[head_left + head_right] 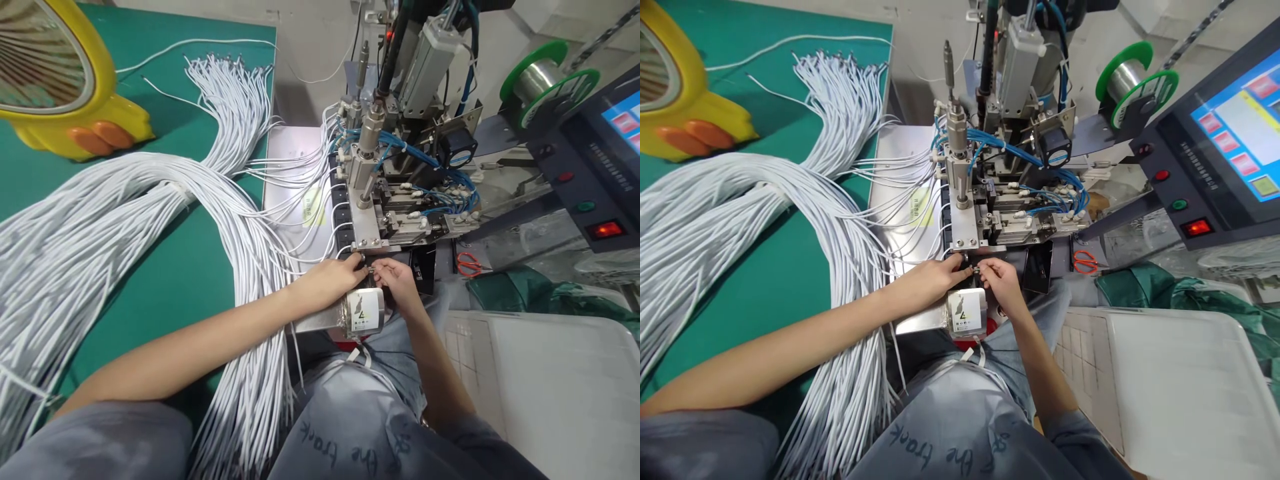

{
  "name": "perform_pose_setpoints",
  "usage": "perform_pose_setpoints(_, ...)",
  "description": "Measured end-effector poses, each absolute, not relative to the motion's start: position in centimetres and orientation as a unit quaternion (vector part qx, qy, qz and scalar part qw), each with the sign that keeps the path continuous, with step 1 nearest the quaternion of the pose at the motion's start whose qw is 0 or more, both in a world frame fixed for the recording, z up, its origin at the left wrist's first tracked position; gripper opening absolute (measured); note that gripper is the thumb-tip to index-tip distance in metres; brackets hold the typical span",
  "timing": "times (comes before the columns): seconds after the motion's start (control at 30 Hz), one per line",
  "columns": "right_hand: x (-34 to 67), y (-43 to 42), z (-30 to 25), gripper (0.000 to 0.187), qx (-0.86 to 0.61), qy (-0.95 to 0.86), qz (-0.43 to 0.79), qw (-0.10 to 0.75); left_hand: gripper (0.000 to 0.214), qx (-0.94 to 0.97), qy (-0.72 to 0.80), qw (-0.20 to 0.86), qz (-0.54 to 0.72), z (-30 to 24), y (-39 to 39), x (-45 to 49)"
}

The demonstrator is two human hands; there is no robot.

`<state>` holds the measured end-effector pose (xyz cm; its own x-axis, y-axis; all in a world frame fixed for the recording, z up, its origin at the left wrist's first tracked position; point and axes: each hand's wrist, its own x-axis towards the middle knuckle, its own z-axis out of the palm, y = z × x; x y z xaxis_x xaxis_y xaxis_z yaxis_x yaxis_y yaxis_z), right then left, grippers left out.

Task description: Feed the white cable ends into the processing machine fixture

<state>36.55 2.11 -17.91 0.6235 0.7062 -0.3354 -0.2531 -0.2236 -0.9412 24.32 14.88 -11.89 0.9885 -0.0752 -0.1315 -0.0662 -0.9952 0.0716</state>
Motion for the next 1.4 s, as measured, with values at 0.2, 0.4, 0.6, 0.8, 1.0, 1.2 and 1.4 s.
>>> perform_pose_setpoints(0.2,36.1,2.5,-18.2,0.023,-0.697,-0.217,0.321,0.604,0.037,0.996,-0.034,0.037,-0.067,-11.9,14.8,24.3)
perform_pose_setpoints(0.4,36.0,2.3,-18.4,0.023,-0.688,-0.185,0.356,0.605,0.033,0.998,-0.04,0.04,-0.04,-12.4,14.9,24.2)
perform_pose_setpoints(0.6,36.3,2.2,-18.5,0.03,-0.662,-0.216,0.431,0.575,0.031,0.998,-0.045,0.031,-0.015,-12.6,14.9,24.3)
perform_pose_setpoints(0.8,36.6,2.3,-19.8,0.03,-0.668,-0.29,0.379,0.571,0.012,0.999,-0.011,-0.009,-0.032,-11.3,14.5,23.8)
perform_pose_setpoints(1.0,36.3,2.0,-20.0,0.025,-0.728,-0.284,0.296,0.55,0.018,0.998,0.026,0.005,-0.065,-10.8,14.3,23.4)
perform_pose_setpoints(1.2,36.0,2.4,-19.6,0.035,-0.708,-0.292,0.327,0.554,0.021,0.997,0.035,0.012,-0.062,-11.2,14.3,23.4)
perform_pose_setpoints(1.4,34.8,0.3,-17.7,0.03,-0.776,-0.252,0.123,0.564,0.022,0.998,0.05,0.019,-0.031,-11.1,15.1,23.2)
